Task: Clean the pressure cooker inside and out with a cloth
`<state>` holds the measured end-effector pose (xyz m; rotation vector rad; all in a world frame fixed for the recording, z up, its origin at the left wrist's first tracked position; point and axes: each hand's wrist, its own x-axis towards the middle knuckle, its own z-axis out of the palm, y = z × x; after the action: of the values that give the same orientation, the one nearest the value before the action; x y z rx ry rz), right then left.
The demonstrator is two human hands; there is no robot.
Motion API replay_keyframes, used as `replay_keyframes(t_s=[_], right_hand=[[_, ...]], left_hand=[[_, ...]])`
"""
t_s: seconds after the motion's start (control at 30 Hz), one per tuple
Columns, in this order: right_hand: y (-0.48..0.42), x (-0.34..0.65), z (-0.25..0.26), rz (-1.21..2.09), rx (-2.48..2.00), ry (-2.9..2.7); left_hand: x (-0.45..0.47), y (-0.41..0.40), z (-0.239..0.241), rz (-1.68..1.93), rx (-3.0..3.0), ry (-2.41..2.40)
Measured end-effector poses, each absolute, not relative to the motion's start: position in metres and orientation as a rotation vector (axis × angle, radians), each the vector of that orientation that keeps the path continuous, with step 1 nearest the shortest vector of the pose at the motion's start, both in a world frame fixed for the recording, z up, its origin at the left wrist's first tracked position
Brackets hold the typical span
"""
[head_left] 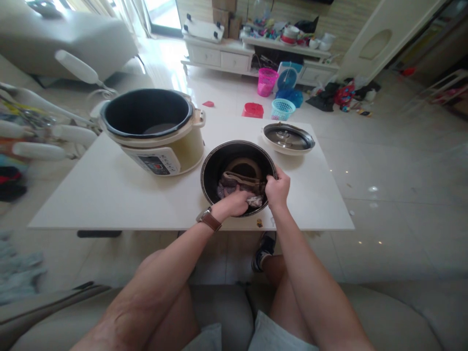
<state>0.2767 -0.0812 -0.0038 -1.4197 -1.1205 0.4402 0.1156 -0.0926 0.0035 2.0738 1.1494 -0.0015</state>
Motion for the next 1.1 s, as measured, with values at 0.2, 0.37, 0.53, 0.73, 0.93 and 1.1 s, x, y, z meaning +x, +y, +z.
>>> replay_keyframes(t_s=[0.2, 0.37, 0.53, 0.73, 0.93, 1.1], right_hand=[[-0.082, 0.271, -0.005, 0.486, -1.436, -1.092], [-0.082, 0.268, -0.002, 0.505, -1.439, -1.091], [-0.08, 0.267, -0.003, 0.509, -1.419, -1.125], [-0.075, 0.264, -0.001, 0.5, -1.406, -1.145], [-0.074, 0.266, -0.006, 0.521, -1.399, -1.126], [-0.074, 0.266, -0.007, 0.521, -1.407, -1.128]], left_hand=[[0.088, -0.08, 0.014, 0.208, 2.063, 1.218], [0.053, -0.061, 0.021, 0.711, 1.741, 0.974], [0.036, -0.067, 0.035, 0.724, 1.914, 1.022], [0.024, -0.067, 0.048, 0.937, 2.185, 1.154], [0.047, -0.084, 0.036, 0.427, 2.478, 1.059], [0.08, -0.099, 0.015, 0.097, 2.314, 1.036]])
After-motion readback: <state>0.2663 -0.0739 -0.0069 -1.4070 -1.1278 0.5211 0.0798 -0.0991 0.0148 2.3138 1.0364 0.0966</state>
